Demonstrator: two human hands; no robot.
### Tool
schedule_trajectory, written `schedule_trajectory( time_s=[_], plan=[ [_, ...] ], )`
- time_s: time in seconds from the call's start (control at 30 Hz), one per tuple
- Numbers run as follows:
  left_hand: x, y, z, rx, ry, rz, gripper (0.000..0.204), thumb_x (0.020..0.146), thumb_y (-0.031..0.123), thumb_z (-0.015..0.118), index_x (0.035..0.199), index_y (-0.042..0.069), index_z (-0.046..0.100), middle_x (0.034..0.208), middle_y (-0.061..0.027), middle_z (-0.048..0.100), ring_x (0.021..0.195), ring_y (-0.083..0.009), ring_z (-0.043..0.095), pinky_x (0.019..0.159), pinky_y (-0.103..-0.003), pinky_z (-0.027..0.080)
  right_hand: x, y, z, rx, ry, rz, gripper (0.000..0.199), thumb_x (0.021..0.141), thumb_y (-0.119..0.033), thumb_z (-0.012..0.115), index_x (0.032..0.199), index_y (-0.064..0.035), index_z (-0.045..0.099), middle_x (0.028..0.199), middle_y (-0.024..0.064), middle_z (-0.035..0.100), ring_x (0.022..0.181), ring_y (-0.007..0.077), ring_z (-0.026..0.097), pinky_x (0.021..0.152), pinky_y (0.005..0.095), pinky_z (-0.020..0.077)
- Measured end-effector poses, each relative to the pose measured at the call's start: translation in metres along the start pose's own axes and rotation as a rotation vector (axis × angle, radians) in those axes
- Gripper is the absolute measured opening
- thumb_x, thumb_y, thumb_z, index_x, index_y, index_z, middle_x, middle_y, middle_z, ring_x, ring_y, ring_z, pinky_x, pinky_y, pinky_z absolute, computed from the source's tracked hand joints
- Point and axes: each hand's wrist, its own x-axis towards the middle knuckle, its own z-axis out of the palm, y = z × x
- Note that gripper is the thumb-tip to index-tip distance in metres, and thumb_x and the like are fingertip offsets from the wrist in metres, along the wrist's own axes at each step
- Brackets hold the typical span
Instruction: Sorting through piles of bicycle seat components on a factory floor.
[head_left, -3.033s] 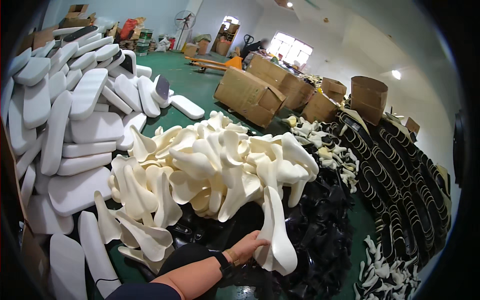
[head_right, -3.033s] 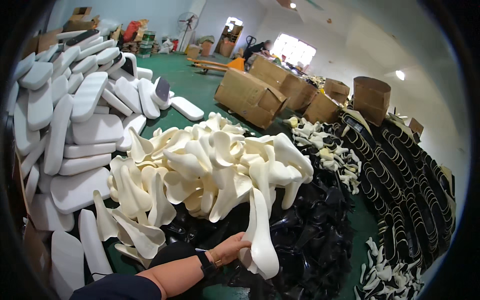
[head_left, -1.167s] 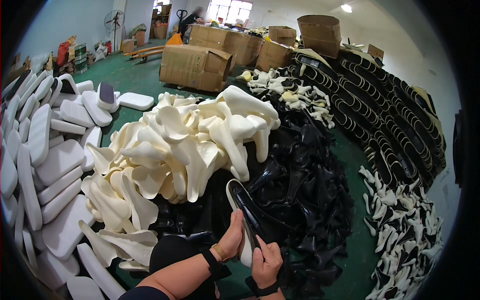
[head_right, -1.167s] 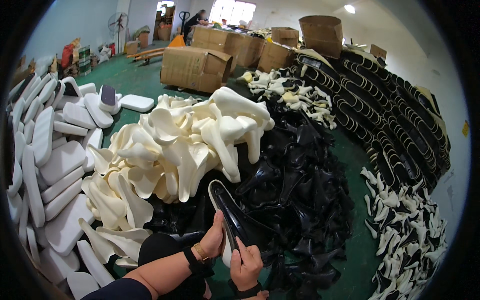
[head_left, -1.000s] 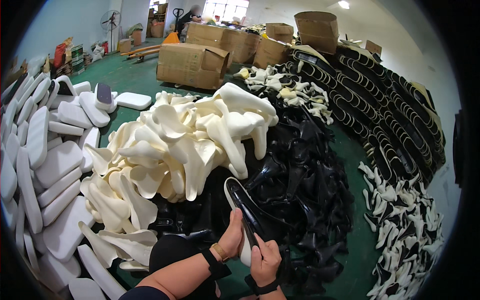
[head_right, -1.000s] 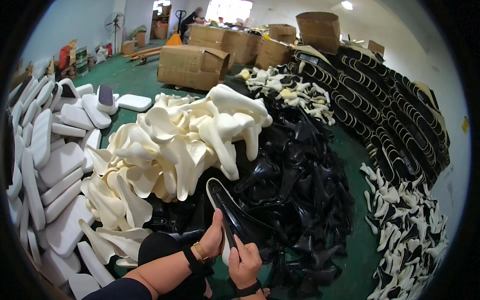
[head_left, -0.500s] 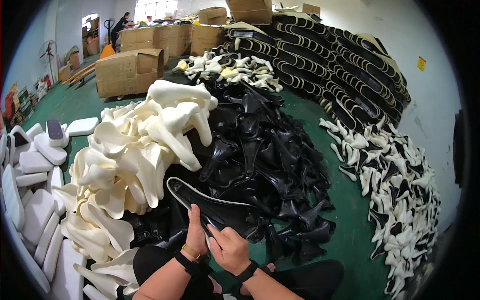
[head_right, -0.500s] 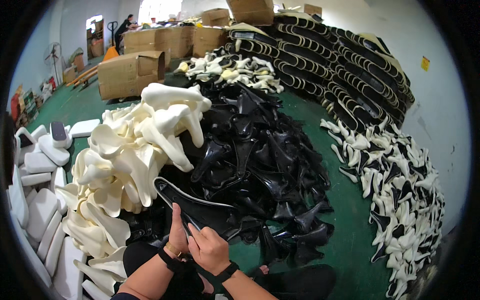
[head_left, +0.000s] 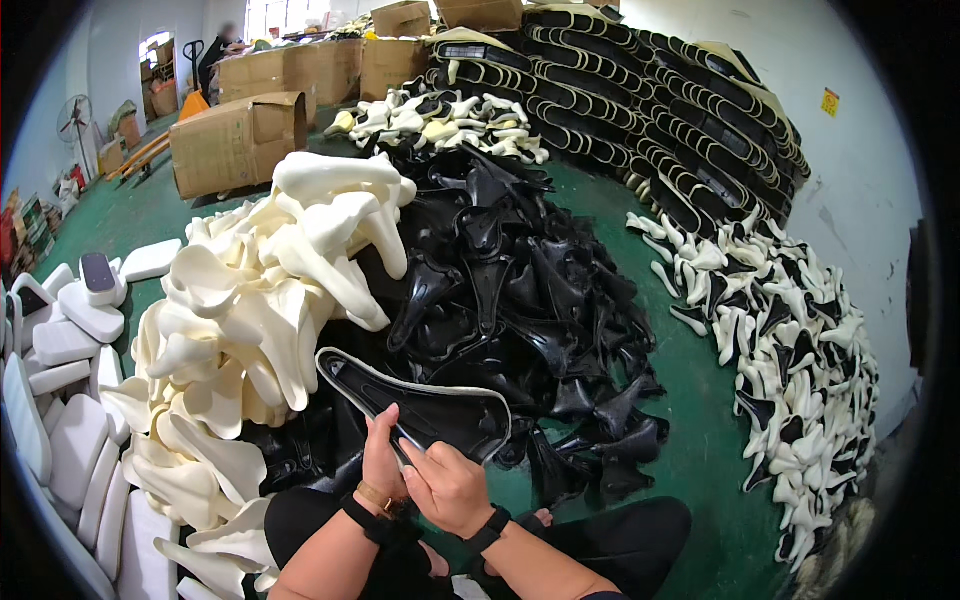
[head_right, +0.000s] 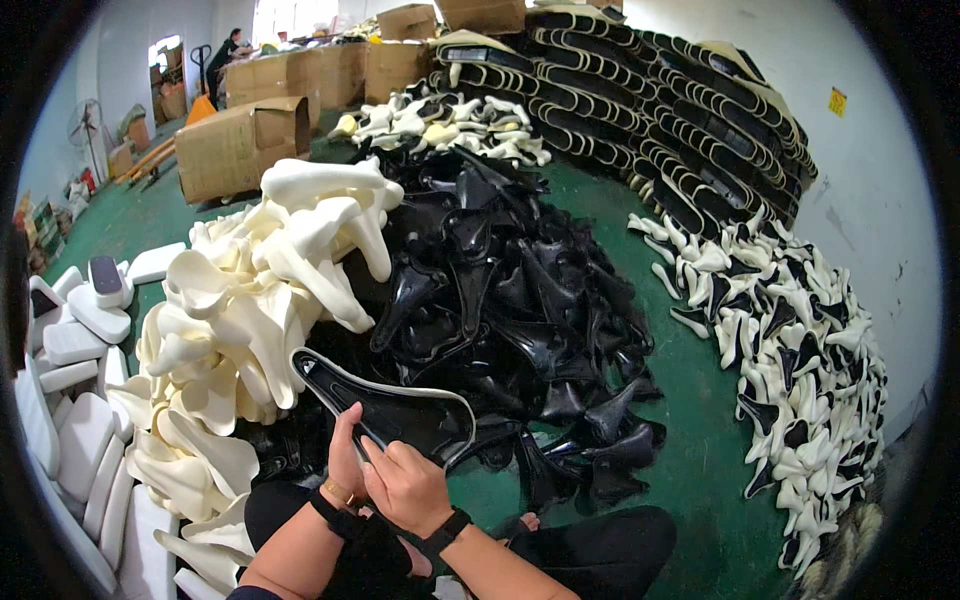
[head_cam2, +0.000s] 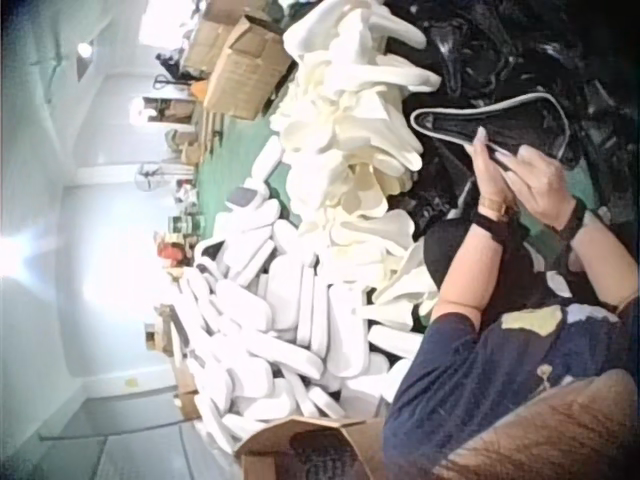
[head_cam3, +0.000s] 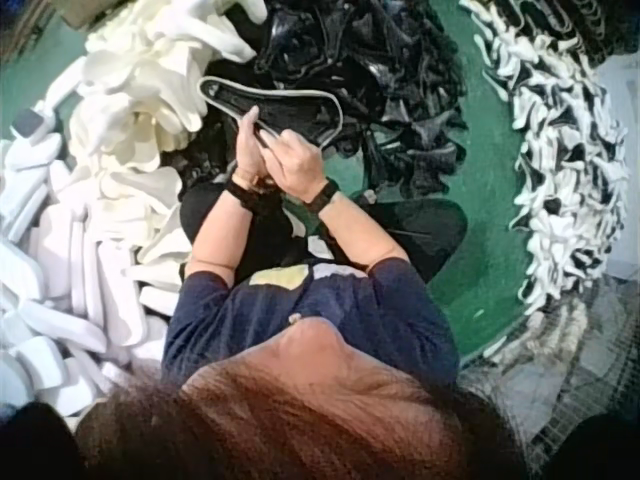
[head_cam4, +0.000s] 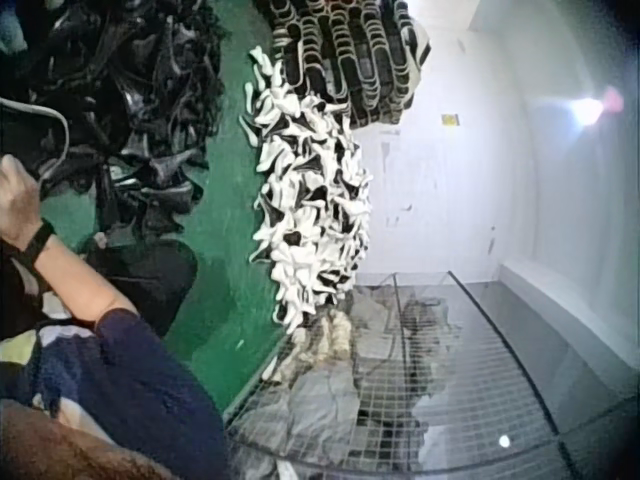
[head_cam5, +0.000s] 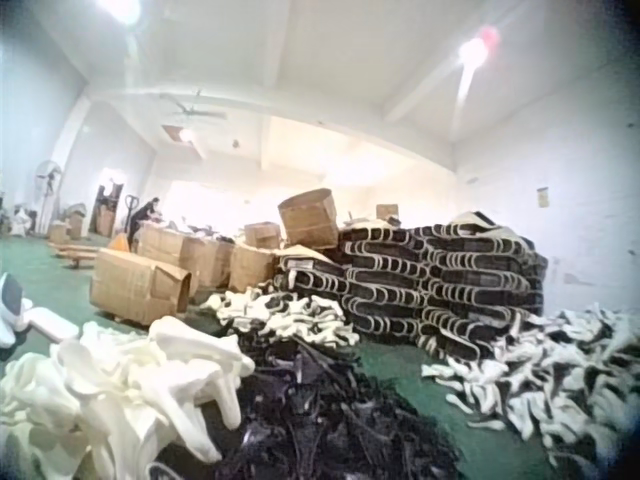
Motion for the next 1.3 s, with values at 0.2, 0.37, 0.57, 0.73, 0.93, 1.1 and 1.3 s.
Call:
schedule_trajectory(
  time_s=[0.2,0.37,0.57,0.73,0.93,1.1,1.3],
  plan=[
    [-0.005,0.011,0.007,-0.044,0.032,-0.021,0.023,0.087,0.011,0.050,0.110,0.014,0.046,0.098,-0.0085,0.059,0.090,-0.0244,0.063,0.082,-0.038,0.054,0.001,0.017,-0.007,0.191,0.082,0.046,0.022,0.086,-0.011,0.059,0.104,-0.0009,0.068,0.072,0.0062,0.055,0.065,0.0191,0.055,0.059,0.0305,0.0450],
    [-0.004,0.022,0.010,0.019,0.094,0.074,0.032,0.087,0.026,0.053,0.102,-0.002,0.060,0.096,-0.0155,0.067,0.085,-0.0296,0.066,0.083,-0.040,0.054,-0.017,0.054,-0.035,0.508,0.433,0.630,0.025,0.093,-0.008,0.055,0.116,-0.0006,0.058,0.096,0.0017,0.059,0.081,0.0084,0.054,0.069,0.0233,0.0443],
    [-0.008,0.021,0.022,0.029,-0.005,0.029,0.031,0.088,0.009,0.049,0.118,0.011,0.044,0.107,-0.0089,0.057,0.097,-0.0240,0.060,0.088,-0.039,0.052,-0.048,0.054,-0.007,1.453,-0.037,1.117,0.030,0.096,-0.019,0.057,0.120,-0.0008,0.054,0.113,0.0054,0.062,0.098,0.0133,0.061,0.082,0.0284,0.0506],
    [-0.012,0.019,0.030,0.171,-0.003,0.185,0.038,0.090,0.018,0.054,0.126,0.014,0.043,0.113,-0.0085,0.057,0.102,-0.0249,0.060,0.088,-0.041,0.052,-0.055,0.055,-0.001,1.301,-0.008,1.122,0.016,0.094,-0.018,0.061,0.095,-0.0016,0.060,0.091,0.0020,0.065,0.084,0.0118,0.062,0.072,0.0261,0.0498],
    [-0.004,0.041,0.026,0.079,0.043,0.314,0.036,0.094,0.023,0.059,0.122,0.014,0.038,0.113,-0.0133,0.059,0.105,-0.0263,0.060,0.086,-0.043,0.053,-0.062,0.054,-0.015,1.312,0.020,1.259,0.012,0.093,-0.014,0.060,0.086,-0.0045,0.059,0.087,0.0026,0.063,0.078,0.0152,0.062,0.070,0.0309,0.0489],
    [-0.002,0.049,0.023,0.206,0.018,0.334,0.031,0.098,0.014,0.052,0.127,0.012,0.043,0.108,-0.0118,0.061,0.100,-0.0223,0.063,0.083,-0.036,0.055,-0.093,0.065,-0.025,1.212,0.016,1.305,0.013,0.095,-0.014,0.056,0.091,-0.0019,0.058,0.088,0.0078,0.065,0.083,0.0209,0.064,0.076,0.0356,0.0528],
    [0.008,0.033,0.009,0.472,-0.054,0.302,0.024,0.097,0.012,0.054,0.120,0.010,0.047,0.105,-0.0102,0.061,0.098,-0.0179,0.062,0.083,-0.032,0.052,-0.109,0.069,-0.056,1.105,-0.047,1.299,0.021,0.098,-0.012,0.049,0.108,0.0017,0.062,0.101,0.0107,0.066,0.089,0.0196,0.064,0.076,0.0324,0.0519]
  ],
)
